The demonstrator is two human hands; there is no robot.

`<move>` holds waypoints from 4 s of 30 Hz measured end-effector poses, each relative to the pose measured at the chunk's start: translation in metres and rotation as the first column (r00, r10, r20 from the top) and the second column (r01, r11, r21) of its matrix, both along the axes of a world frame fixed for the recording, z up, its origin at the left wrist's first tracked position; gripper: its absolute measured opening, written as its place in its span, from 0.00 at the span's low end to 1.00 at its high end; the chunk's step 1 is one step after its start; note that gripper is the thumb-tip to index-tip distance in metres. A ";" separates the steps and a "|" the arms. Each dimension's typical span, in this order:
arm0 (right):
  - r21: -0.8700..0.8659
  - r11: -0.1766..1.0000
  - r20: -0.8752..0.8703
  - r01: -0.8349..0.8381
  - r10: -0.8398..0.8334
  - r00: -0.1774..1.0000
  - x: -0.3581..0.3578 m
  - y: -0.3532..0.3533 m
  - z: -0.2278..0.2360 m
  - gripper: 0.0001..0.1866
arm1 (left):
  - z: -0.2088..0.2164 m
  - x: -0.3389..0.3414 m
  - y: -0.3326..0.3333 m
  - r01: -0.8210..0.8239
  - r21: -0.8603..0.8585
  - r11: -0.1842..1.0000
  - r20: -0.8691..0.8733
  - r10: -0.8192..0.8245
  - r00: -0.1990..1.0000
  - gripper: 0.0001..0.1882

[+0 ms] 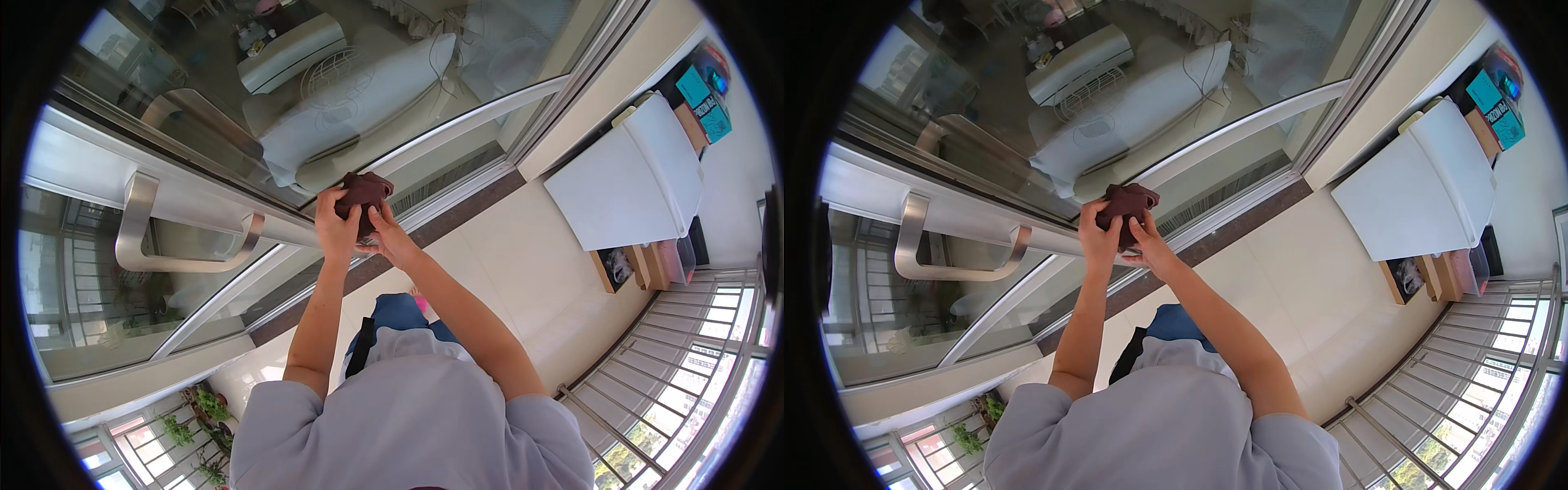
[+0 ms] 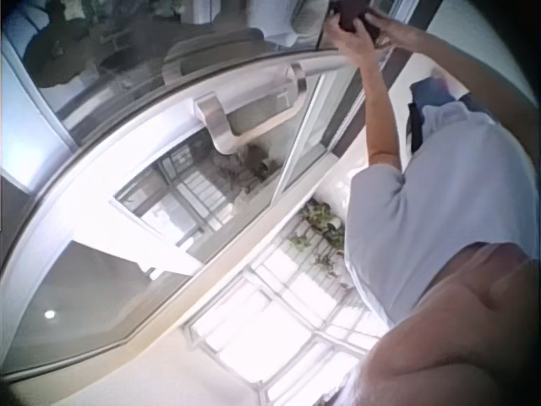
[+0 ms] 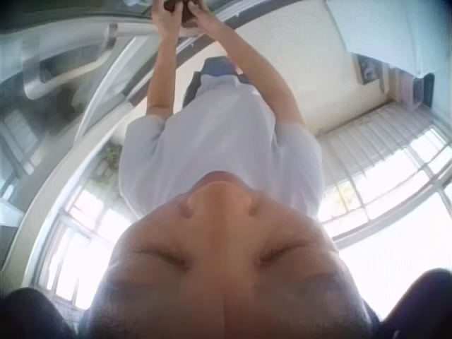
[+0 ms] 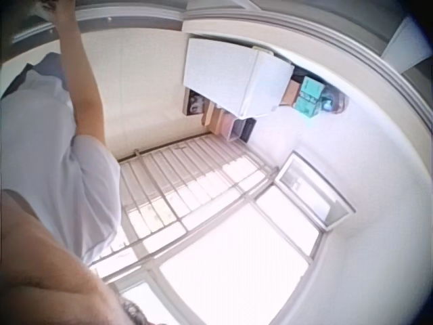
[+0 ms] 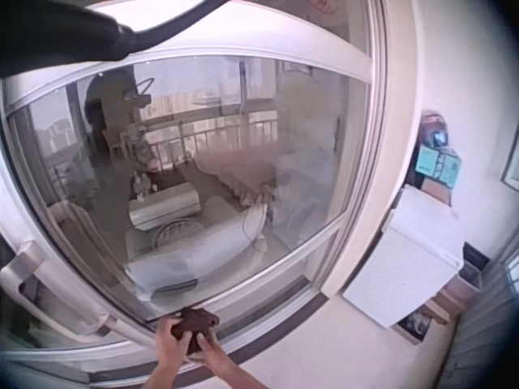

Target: The person wipes a white plastic step stool, a wall-mounted air conditioner, and a large sliding glass door using a dark cloth. They move from the living room to the balcony, cleaning the door frame and glass panels.

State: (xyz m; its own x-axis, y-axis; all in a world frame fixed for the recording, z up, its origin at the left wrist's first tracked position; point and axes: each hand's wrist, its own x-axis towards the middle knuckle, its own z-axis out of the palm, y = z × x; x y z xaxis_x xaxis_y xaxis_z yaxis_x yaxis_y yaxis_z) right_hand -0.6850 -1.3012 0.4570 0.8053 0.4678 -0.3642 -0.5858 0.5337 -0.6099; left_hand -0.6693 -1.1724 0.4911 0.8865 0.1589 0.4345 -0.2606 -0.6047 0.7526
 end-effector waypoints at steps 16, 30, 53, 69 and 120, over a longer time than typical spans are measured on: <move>-0.359 0.593 0.051 0.721 -0.759 0.649 0.193 -0.158 -0.061 0.23 | -0.057 0.056 -0.114 0.168 -0.156 0.973 -0.360 -0.214 0.908 0.32; -0.544 -0.043 0.722 0.838 -0.534 0.441 0.365 -0.491 -0.059 0.32 | -0.075 0.103 -0.232 -0.100 0.295 0.950 -0.248 0.177 0.953 0.37; -0.580 0.203 0.662 0.789 -0.448 0.602 0.297 -0.421 -0.131 0.28 | -0.091 0.110 -0.251 -0.103 0.428 0.898 -0.276 0.238 0.931 0.32; -0.135 0.191 0.787 0.972 0.617 -0.012 0.319 -0.455 -0.219 0.35 | -0.160 0.135 -0.266 -0.396 0.473 0.787 0.229 0.324 0.918 0.32; -0.470 0.584 0.850 0.662 0.097 0.517 0.182 -0.178 -0.609 0.37 | -0.576 0.067 -0.121 -0.516 0.194 0.834 0.426 0.402 0.810 0.26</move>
